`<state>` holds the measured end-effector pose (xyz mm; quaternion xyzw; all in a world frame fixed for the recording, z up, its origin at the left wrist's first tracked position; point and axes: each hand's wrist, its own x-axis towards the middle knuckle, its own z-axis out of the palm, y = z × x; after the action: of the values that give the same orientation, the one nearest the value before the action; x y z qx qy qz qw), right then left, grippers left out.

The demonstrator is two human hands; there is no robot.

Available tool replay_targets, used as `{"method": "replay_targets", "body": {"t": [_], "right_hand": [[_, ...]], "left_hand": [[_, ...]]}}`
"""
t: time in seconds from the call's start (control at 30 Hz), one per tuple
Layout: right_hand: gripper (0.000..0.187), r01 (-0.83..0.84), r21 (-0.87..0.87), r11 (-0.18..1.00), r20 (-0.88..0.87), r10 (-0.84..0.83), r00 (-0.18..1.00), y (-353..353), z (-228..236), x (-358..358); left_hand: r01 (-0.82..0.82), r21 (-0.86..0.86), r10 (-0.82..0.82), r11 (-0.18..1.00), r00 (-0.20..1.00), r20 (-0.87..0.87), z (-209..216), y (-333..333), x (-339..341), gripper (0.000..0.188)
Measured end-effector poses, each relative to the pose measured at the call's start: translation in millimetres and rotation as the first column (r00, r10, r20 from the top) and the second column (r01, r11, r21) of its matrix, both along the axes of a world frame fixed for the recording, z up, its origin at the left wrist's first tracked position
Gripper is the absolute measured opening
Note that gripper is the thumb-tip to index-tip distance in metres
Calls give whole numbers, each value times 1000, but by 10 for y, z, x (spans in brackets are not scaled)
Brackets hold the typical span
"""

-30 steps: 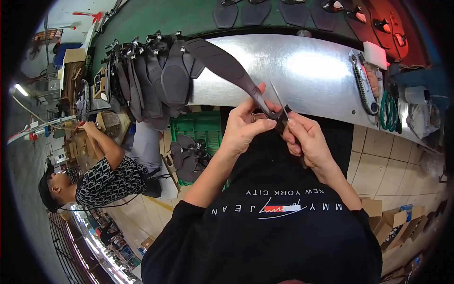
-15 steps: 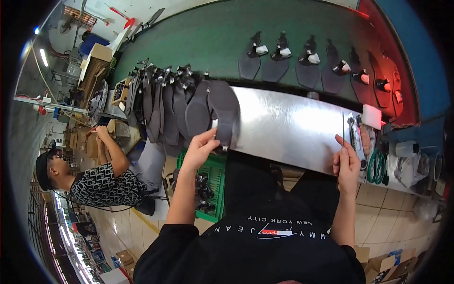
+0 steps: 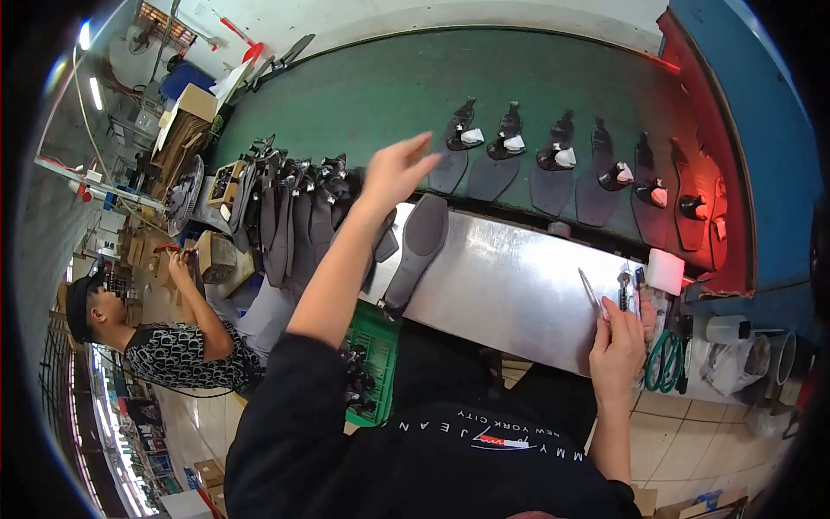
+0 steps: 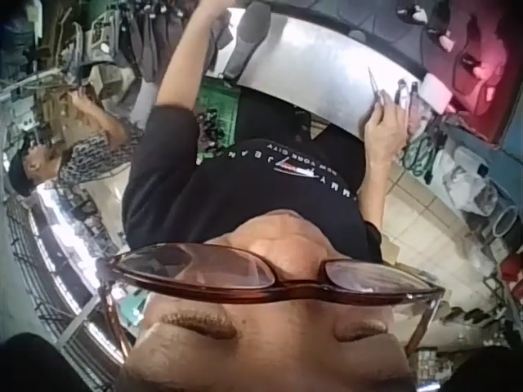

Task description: The recorder is attaching metal buckles and straps to shoe soles in a factory setting.

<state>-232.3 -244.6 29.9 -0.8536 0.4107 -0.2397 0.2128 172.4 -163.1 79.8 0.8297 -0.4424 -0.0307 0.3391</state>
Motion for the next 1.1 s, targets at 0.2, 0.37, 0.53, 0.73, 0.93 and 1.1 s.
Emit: {"method": "replay_targets", "body": {"t": [0.2,0.37,0.53,0.73,0.93,1.1], "right_hand": [[31,-35,-10,999,-27,34,999,73,-51,73],[32,-60,-117,991,-43,56,998,78,-101,1],[37,-70,-169,983,3,72,997,208,78,74],[35,-96,-187,978,185,131,974,357,375,43],[44,-766,435,474,899,-176,402,367,302,342],[38,-779,472,413,880,-159,448,597,535,574]], "left_hand": [[-74,-51,81,996,984,157,-989,-755,682,40],[-210,-26,211,977,962,173,-835,-688,435,28],[-206,-50,212,977,948,238,-1076,-620,439,26],[-79,-649,-23,757,989,-147,-243,-598,193,31],[94,-472,-450,876,509,-734,249,308,-1433,25],[-59,-523,-500,851,216,-839,-119,951,-1939,18]]}}
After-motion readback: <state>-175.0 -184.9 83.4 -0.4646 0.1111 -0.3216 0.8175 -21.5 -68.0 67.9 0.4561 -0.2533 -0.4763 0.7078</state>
